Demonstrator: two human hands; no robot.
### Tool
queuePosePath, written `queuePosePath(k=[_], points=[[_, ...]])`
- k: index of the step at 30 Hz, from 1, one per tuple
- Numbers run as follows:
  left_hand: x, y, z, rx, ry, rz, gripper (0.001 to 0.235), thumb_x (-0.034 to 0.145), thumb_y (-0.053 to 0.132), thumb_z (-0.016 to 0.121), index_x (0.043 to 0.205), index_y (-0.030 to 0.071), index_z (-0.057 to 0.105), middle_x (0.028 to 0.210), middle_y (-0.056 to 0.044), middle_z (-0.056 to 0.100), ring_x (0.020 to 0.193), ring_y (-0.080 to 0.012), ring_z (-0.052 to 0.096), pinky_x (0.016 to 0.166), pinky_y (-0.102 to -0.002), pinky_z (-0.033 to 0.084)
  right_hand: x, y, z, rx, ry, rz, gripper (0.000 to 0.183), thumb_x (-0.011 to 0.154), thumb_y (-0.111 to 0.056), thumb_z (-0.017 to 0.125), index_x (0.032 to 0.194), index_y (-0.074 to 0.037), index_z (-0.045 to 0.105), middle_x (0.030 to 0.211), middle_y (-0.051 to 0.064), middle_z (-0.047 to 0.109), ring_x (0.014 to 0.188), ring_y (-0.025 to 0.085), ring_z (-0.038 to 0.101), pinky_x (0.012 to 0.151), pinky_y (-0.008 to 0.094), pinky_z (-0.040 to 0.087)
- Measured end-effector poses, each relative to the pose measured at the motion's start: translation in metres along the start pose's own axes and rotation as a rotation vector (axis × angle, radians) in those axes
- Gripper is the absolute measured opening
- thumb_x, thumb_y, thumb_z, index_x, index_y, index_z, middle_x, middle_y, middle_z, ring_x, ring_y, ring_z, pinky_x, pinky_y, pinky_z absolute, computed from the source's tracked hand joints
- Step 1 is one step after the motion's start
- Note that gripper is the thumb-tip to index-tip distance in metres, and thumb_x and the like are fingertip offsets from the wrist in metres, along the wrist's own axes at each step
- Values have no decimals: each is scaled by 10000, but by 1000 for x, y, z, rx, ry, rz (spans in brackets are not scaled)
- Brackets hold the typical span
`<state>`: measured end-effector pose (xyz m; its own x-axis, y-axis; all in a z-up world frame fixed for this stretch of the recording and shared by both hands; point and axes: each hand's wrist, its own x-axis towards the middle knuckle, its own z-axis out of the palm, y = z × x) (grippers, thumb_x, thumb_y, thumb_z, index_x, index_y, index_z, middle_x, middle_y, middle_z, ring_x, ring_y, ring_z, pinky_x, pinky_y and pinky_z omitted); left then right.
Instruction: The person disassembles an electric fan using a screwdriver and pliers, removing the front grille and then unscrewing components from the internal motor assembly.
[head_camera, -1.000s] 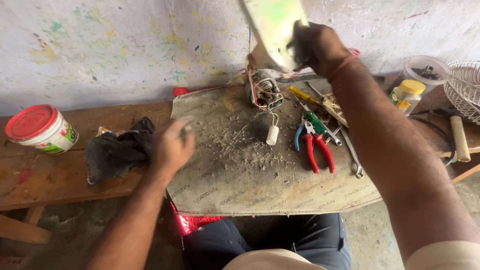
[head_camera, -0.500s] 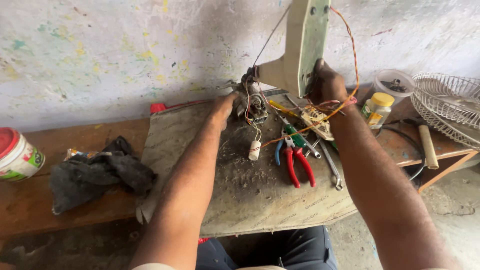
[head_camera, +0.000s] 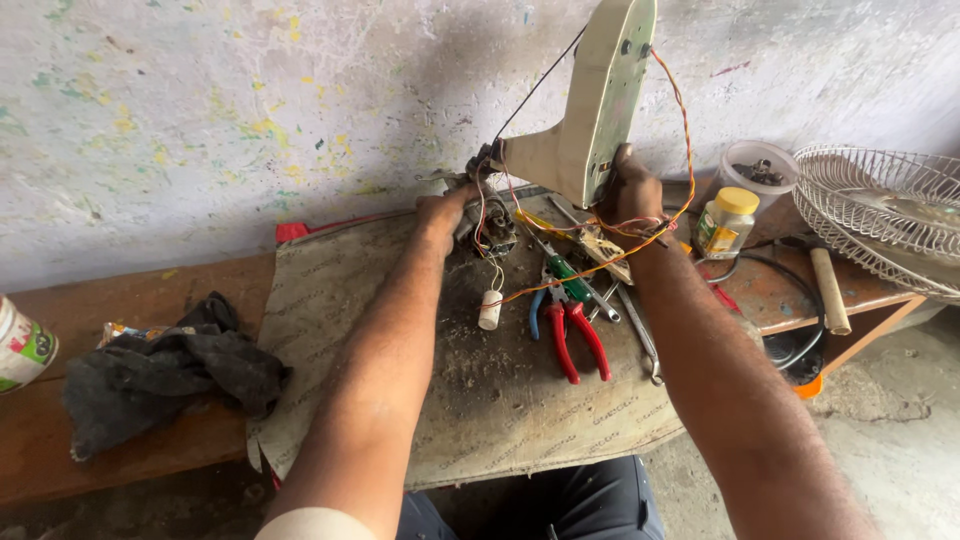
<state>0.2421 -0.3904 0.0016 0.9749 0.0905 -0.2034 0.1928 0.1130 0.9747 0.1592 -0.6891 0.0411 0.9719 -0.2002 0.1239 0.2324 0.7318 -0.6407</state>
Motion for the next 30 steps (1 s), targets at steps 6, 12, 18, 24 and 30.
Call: queuePosePath(k=[6, 12, 18, 24, 30], points=[[-38, 14, -10, 104, 261, 79, 1227, 504, 359, 980, 1397, -155, 315, 1302, -310, 602, 1134, -345, 667, 969, -402, 571, -19, 6, 10, -55, -3, -33, 363, 1089, -326, 619, 1179, 25, 648, 983, 136, 662, 814, 267, 645, 694, 390, 553], [-108, 67, -88, 564, 298, 76, 1342, 596, 484, 967, 1512, -67, 157, 1392, -320, 500, 1257, -424, 533, 1053, -435, 459, -92, 20, 84, -91, 14, 169, 465, 1054, -434, 452, 1258, -44, 603, 1086, 142, 700, 858, 310, 685, 685, 452, 564], [-142, 84, -150, 965, 215, 94, 1155, 669, 646, 860, 1434, -102, 426, 1339, -258, 632, 1237, -372, 630, 1074, -440, 493, -99, 86, 73, 60, -5, 309, 533, 1055, -470, 387, 1327, -48, 565, 1178, 191, 686, 930, 389, 650, 717, 476, 555], [-126, 83, -145, 1122, 285, 9, 1012, 734, 751, 740, 1361, -27, 576, 1358, -235, 636, 1234, -372, 633, 1039, -464, 512, -43, 145, 23, 192, 89, 226, 373, 1091, -313, 466, 1262, 1, 571, 1163, 187, 696, 1048, 377, 672, 892, 561, 583], [-147, 84, -140, 1193, 269, 41, 1088, 787, 802, 676, 1412, -69, 490, 1346, -258, 634, 1218, -392, 644, 1030, -472, 526, -27, 149, -24, -145, -5, 237, 299, 1064, -260, 526, 1188, -12, 639, 1112, 200, 713, 1025, 358, 679, 875, 479, 571]])
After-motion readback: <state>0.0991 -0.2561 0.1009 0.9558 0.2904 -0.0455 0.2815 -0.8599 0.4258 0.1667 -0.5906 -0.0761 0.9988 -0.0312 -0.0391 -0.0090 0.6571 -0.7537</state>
